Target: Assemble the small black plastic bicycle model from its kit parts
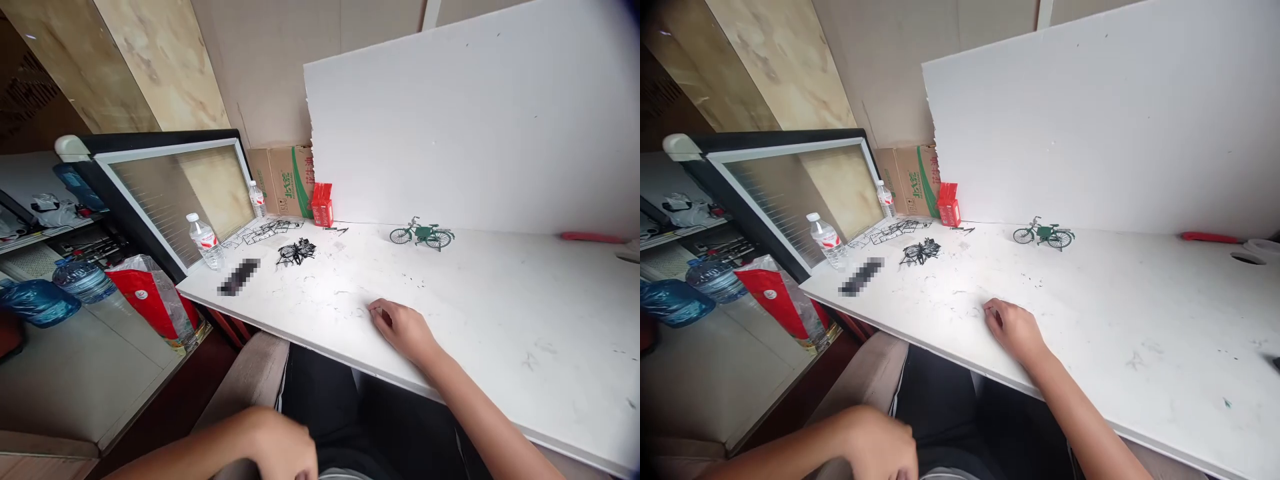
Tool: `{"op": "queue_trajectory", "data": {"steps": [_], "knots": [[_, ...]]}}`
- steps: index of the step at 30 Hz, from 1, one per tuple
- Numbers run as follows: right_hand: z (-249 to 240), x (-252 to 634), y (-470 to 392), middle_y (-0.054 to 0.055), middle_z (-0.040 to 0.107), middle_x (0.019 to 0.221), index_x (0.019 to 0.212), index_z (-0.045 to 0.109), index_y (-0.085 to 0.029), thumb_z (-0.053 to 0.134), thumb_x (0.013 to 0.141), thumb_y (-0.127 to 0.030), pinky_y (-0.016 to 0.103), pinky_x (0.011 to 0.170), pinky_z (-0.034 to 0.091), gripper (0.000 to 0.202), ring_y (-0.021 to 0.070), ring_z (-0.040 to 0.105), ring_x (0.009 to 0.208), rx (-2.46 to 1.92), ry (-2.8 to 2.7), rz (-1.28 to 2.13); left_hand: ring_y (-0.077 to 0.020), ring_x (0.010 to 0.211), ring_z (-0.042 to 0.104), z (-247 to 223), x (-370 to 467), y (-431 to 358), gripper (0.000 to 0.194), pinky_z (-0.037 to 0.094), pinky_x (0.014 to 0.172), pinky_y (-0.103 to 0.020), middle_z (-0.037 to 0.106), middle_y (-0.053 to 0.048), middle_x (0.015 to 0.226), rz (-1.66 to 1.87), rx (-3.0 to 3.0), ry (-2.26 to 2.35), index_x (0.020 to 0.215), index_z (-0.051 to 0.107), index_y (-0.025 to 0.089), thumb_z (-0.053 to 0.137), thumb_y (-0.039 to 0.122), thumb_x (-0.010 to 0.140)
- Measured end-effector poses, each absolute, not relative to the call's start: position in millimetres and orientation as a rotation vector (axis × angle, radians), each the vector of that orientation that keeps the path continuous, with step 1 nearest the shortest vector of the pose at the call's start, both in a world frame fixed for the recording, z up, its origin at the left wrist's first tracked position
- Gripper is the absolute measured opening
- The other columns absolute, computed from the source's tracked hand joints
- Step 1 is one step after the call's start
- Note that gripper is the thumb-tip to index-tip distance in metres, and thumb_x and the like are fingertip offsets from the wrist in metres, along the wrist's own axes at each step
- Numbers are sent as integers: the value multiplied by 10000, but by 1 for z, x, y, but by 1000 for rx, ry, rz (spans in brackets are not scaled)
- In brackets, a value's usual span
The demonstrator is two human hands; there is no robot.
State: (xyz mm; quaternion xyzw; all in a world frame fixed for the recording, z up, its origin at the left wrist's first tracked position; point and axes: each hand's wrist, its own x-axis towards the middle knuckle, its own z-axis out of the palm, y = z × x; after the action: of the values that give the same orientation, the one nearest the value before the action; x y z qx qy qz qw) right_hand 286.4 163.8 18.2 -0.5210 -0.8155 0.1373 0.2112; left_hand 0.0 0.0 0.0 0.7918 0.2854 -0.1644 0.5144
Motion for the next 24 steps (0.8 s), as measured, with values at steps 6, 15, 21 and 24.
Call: {"op": "queue_trajectory", "data": {"steps": [6,15,21,24], "knots": [[17,286,159,45,810,1052,1089,734,-240,458,1052,-348,301,741,483,299,215,744,860,-1415,-2264,291,-192,972,753,97,-7,79,301,587,860,-298,801,-35,1112,686,2097,1328,1254,726,283,551,367,1023],[18,286,156,46,808,1083,1125,741,-244,456,1045,-333,318,760,504,310,223,750,891,-1404,-2256,310,-420,1613,262,54,-72,283,698,283,1261,-656,228,-122,1783,602,2140,2119,1629,395,319,471,648,1018],[16,286,158,41,805,1062,1140,734,-245,452,1043,-314,315,759,499,306,222,749,894,-1402,-2252,317,-454,1658,79,31,-76,340,825,109,1259,-760,58,-52,1822,415,2005,2219,1678,291,425,308,822,954],[16,286,157,35,804,1049,1120,733,-251,457,1038,-302,309,750,491,292,219,746,887,-1413,-2251,316,-462,1658,67,20,-72,356,865,96,1244,-785,34,-39,1824,331,2000,2232,1685,269,438,313,850,925]]}}
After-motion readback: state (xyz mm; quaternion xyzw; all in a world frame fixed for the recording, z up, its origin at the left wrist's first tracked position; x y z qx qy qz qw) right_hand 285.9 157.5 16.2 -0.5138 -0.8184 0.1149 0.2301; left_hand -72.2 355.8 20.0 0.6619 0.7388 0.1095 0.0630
